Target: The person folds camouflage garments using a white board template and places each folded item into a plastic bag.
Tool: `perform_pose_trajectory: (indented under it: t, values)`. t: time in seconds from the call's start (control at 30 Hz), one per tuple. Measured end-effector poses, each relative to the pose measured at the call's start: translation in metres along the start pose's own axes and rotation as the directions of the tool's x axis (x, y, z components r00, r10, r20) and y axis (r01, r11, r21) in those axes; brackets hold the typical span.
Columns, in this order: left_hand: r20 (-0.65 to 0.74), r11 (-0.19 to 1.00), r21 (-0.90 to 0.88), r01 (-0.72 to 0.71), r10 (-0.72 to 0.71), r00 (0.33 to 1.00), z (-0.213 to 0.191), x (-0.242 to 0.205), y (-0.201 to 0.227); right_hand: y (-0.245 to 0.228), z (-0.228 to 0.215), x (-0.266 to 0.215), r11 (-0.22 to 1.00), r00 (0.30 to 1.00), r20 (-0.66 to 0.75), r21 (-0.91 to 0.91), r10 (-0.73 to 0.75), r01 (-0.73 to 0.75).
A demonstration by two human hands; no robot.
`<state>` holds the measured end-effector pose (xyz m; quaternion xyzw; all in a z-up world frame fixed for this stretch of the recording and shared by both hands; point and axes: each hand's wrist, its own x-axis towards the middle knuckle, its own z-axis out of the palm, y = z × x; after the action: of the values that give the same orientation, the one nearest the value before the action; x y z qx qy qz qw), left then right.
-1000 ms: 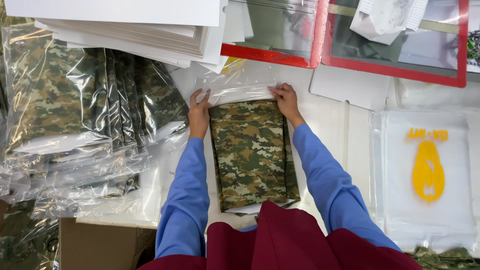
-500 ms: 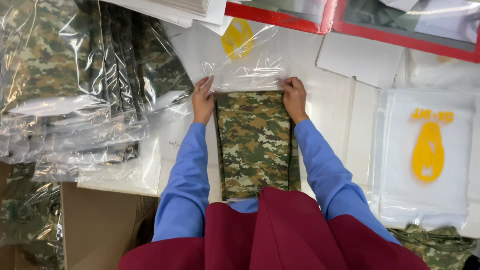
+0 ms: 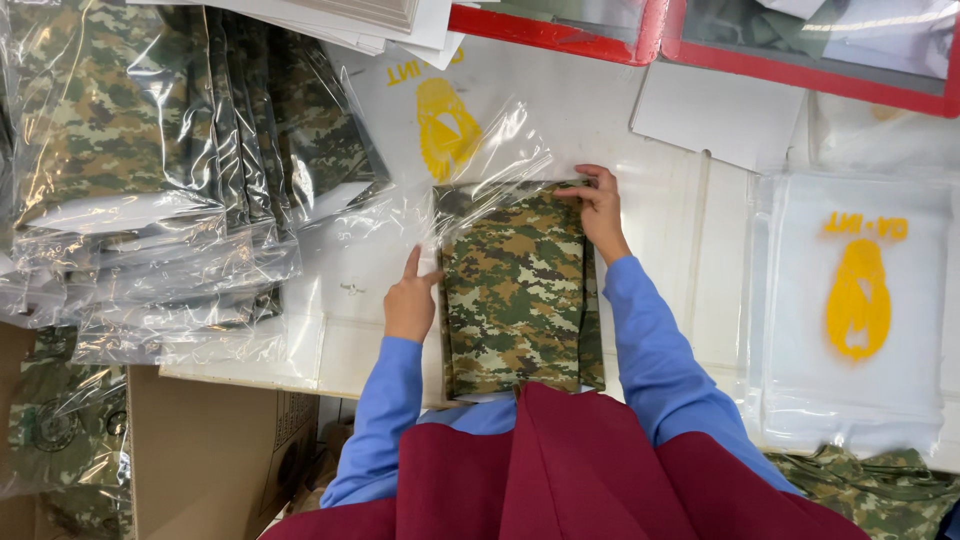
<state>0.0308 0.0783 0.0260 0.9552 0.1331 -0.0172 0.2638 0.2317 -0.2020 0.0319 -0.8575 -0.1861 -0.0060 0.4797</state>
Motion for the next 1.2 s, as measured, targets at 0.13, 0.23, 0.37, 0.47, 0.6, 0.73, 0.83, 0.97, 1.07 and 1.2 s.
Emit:
perform_pose_trajectory:
  t: [0.13,0.23,0.37,0.47,0.6,0.73,0.83,0.97,1.07,1.2]
  values:
    - [0.105,0.923,0.342,-0.178,0.15,0.983,-0.023,0.025,0.053,0.0,-0.006,-0.022,0.933,0.931,-0.067,0.069,0.359,-0.354]
    - [-0.037,0.826,0.225,-0.516,0.537,0.843,-0.017,0.085,0.118,-0.01,-0.003,-0.024,0.866,0.888,-0.018,0.229,0.46,-0.444]
    - [0.08,0.778,0.2,-0.596,0.593,0.801,0.025,0.147,0.153,-0.022,0.004,-0.018,0.858,0.888,-0.025,0.27,0.46,-0.437]
    - [0.034,0.847,0.145,-0.512,0.512,0.858,0.041,0.162,0.156,-0.017,0.005,-0.025,0.855,0.873,-0.091,0.275,0.479,-0.44]
    - [-0.136,0.865,-0.243,-0.44,0.418,0.898,0.046,0.158,0.178,-0.012,0.003,-0.021,0.859,0.875,-0.113,0.284,0.471,-0.425]
    - [-0.372,0.712,-0.118,-0.692,0.614,0.696,0.056,0.143,0.189,-0.015,0.007,-0.022,0.887,0.878,-0.206,0.27,0.432,-0.374]
    - [-0.435,0.61,-0.008,-0.793,0.711,0.552,0.052,0.129,0.185,-0.021,0.012,-0.023,0.901,0.871,-0.257,0.239,0.419,-0.363]
    - [-0.142,0.593,-0.079,-0.801,0.789,0.598,0.054,0.103,0.166,-0.009,0.002,-0.03,0.917,0.883,-0.25,0.094,0.398,-0.387]
    - [-0.103,0.788,-0.105,-0.607,0.599,0.794,0.046,0.09,0.122,0.005,-0.014,-0.034,0.905,0.895,-0.14,0.11,0.425,-0.412]
    - [-0.565,0.957,-0.248,-0.153,-0.015,0.825,0.022,0.091,0.049,0.002,-0.019,-0.017,0.914,0.899,-0.188,0.176,0.396,-0.366]
